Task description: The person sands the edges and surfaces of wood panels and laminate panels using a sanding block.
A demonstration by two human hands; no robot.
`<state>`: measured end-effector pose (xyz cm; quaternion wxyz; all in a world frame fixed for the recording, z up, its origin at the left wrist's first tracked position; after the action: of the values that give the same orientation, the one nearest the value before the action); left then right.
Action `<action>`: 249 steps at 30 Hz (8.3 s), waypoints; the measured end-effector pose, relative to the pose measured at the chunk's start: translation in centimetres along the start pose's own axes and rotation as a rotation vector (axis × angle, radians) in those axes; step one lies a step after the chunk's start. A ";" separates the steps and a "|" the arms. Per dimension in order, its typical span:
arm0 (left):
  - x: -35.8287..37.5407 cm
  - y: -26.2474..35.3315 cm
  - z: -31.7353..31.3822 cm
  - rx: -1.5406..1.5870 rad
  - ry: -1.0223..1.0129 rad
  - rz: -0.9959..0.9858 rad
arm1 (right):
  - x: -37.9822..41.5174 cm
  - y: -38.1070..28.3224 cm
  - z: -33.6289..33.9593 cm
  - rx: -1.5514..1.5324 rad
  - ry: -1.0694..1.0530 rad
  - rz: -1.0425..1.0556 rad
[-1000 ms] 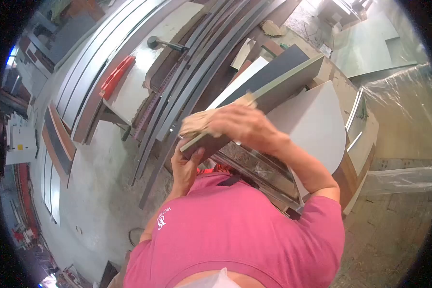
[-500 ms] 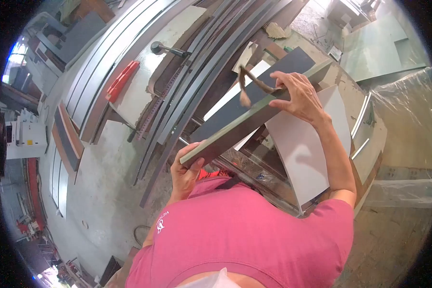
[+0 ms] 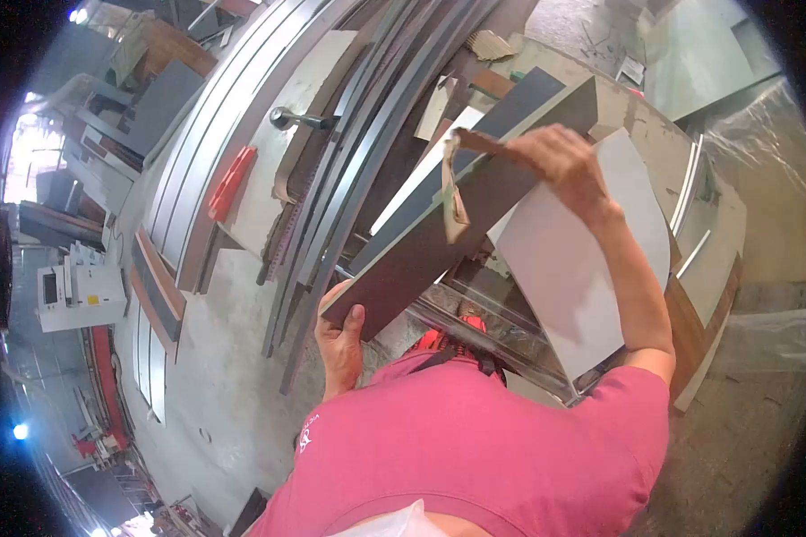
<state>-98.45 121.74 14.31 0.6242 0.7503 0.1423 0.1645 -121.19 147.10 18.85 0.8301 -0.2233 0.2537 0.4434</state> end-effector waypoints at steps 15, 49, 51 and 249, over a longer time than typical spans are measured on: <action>2.2 0.2 -1.4 0.032 -0.073 0.077 | 10.8 24.8 0.4 -0.067 0.075 -0.949; 6.0 9.2 54.5 0.645 1.046 -0.551 | 18.9 15.4 5.8 -0.197 0.550 -1.204; 5.8 8.7 59.6 0.664 1.050 -0.578 | 19.7 15.0 6.3 -0.115 0.347 -1.166; 10.0 7.1 38.6 0.926 0.750 -0.145 | 10.1 1.2 -4.2 -0.262 0.471 -1.021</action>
<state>-72.99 90.32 15.58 0.1492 0.8235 0.4605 0.2959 -118.30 151.47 9.21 0.8255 -0.5111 0.2348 -0.0472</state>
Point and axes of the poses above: each hand's wrist, its own x-axis away from the middle knuckle, its own z-axis out of the back of the hand, y = z × x, the point moved 4 cm from there along -x, towards the middle knuckle
